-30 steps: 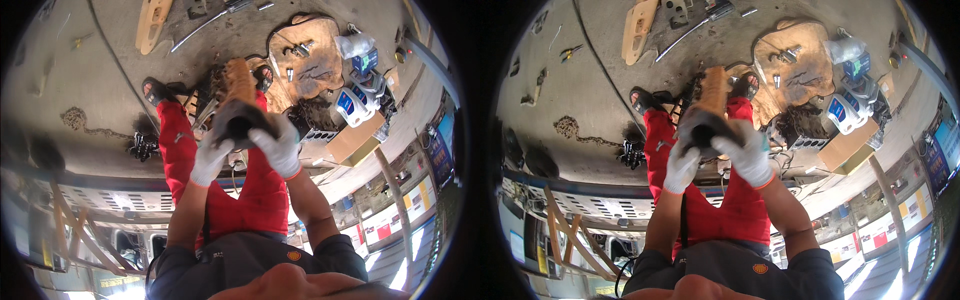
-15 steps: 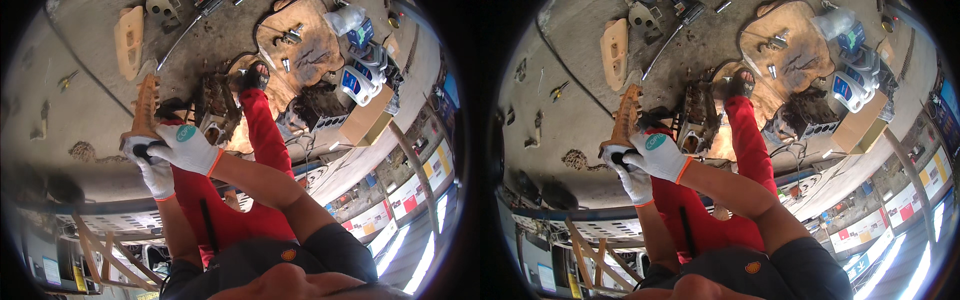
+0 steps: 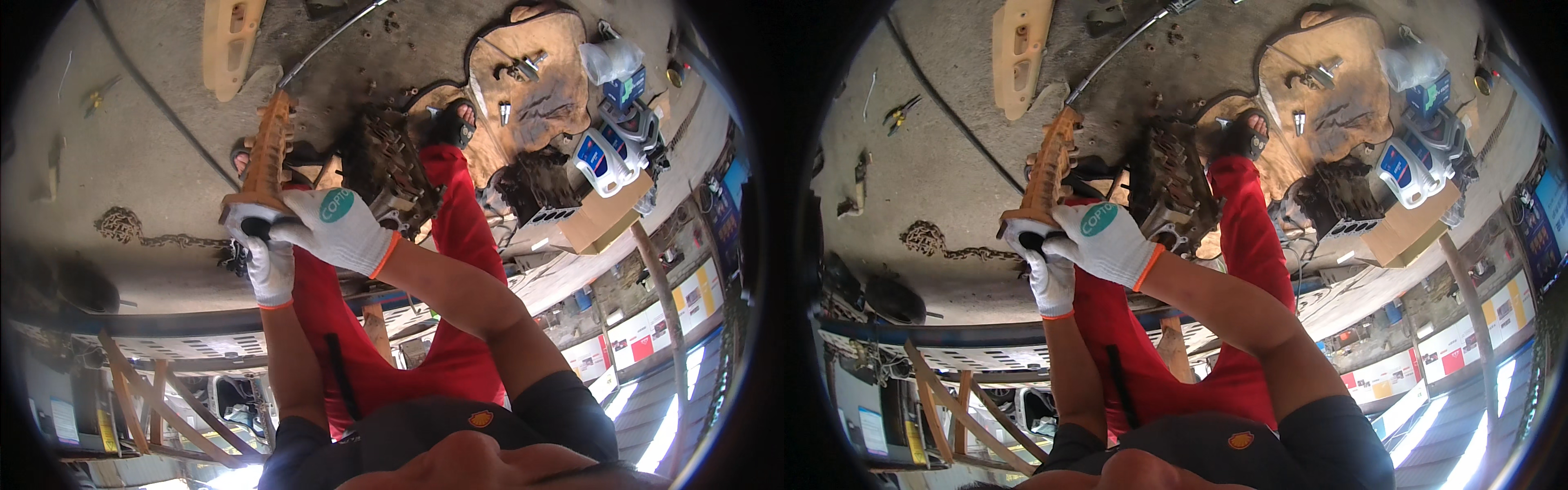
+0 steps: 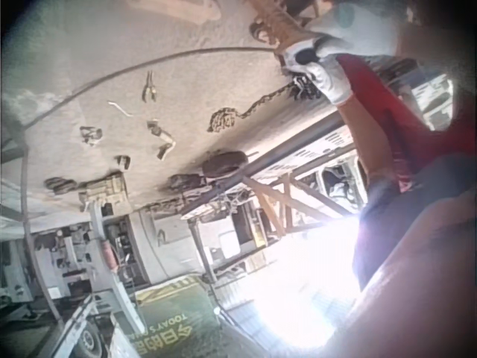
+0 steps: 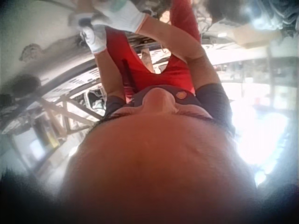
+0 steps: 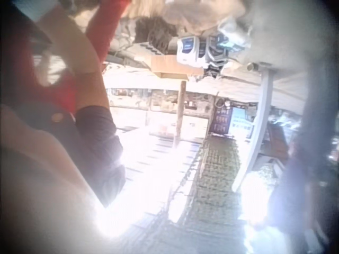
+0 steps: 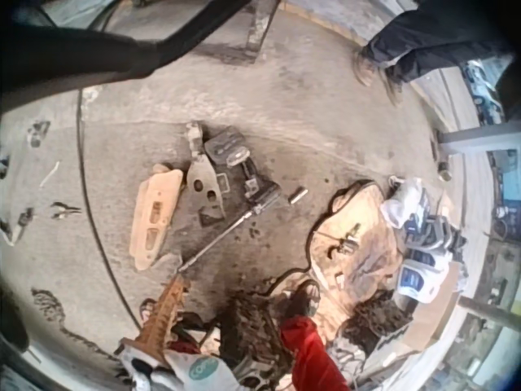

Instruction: The person sits on the floor and installs small metal components into the cylinder head of an engine block. They then retrieve a gasket from a box and place it onto the engine head.

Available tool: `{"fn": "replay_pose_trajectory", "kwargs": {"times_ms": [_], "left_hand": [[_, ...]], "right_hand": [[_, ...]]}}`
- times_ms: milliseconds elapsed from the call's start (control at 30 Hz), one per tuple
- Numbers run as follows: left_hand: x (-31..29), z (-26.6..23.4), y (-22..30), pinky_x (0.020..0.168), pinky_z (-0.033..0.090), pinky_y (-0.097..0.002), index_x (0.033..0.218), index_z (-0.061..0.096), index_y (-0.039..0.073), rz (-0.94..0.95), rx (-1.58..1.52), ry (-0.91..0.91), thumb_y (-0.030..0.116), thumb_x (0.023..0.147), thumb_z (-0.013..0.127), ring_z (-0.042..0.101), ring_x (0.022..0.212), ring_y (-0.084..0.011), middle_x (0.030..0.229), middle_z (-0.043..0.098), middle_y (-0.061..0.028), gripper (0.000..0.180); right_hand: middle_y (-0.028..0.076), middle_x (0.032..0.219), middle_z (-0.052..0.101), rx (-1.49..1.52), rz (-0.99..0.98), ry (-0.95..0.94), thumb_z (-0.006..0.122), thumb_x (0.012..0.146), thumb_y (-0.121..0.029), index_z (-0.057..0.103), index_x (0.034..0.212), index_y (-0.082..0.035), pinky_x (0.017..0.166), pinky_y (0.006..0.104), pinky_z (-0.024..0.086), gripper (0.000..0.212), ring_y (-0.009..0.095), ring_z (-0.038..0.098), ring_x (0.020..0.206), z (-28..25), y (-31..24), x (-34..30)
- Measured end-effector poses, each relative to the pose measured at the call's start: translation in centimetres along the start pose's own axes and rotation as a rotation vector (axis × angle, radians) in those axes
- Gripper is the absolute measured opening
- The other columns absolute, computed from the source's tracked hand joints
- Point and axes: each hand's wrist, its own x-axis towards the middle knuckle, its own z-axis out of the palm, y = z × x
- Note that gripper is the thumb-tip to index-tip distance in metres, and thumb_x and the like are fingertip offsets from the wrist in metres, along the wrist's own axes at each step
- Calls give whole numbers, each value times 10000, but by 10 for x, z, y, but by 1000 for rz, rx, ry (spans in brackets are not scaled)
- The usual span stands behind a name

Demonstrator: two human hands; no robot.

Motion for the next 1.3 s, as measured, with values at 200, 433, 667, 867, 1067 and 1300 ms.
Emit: {"fn": "replay_pose_trajectory", "kwargs": {"times_ms": [200, 433, 667, 867, 1067, 1300], "left_hand": [[-13, -31, -2, 1182, 455, -465, 1665, 298, 255, -48, -17, 80, 499, 928, 831, 516, 1412, -246, 1582, 476, -43, 942], [-20, -34, 8, 1163, 469, -540, 1605, 414, 126, -115, 127, 107, 610, 934, 779, 573, 1363, -295, 1520, 554, -91, 904], [-9, -20, 31, 1184, 451, -578, 1657, 329, 136, -136, 64, 140, 639, 880, 803, 574, 1380, -352, 1558, 534, -106, 1041], [-3, -1, 47, 1164, 465, -545, 1631, 402, 224, -203, 111, 70, 641, 849, 824, 586, 1363, -287, 1522, 577, 1, 982], [1, 6, 48, 1106, 515, -442, 1550, 537, 231, -190, 40, 167, 575, 817, 882, 626, 1306, -215, 1473, 631, 66, 881], [1, 5, 45, 1069, 536, -419, 1555, 531, 205, -148, 29, 181, 580, 820, 875, 648, 1278, -224, 1449, 652, 27, 894]], "right_hand": [[158, 944, 732, 117, -15, -205, 722, 972, -440, 649, 1161, -62, 813, 450, 582, 429, 335, 746, 952, -28, 12, 6], [155, 1283, 750, 28, 595, 193, 720, 939, -423, 648, 1401, -78, 1005, 430, 561, 581, 360, 704, 1193, -118, 291, 33], [274, 1325, 581, -416, 648, 457, 846, 883, -385, 655, 1315, -84, 988, 501, 556, 560, 482, 650, 1154, -59, 349, 75], [248, 1187, 622, -428, 625, 416, 823, 894, -296, 701, 1151, -58, 928, 500, 560, 371, 448, 675, 1069, -64, 381, 71], [114, 1035, 695, 452, 635, 266, 721, 911, -86, 686, 1112, -31, 785, 381, 582, 212, 281, 723, 917, -90, 412, 45], [46, 774, 519, 1575, 411, -245, 617, 973, -120, 591, 930, -37, 521, 271, 373, 97, 131, 453, 613, -133, 361, 9]]}}
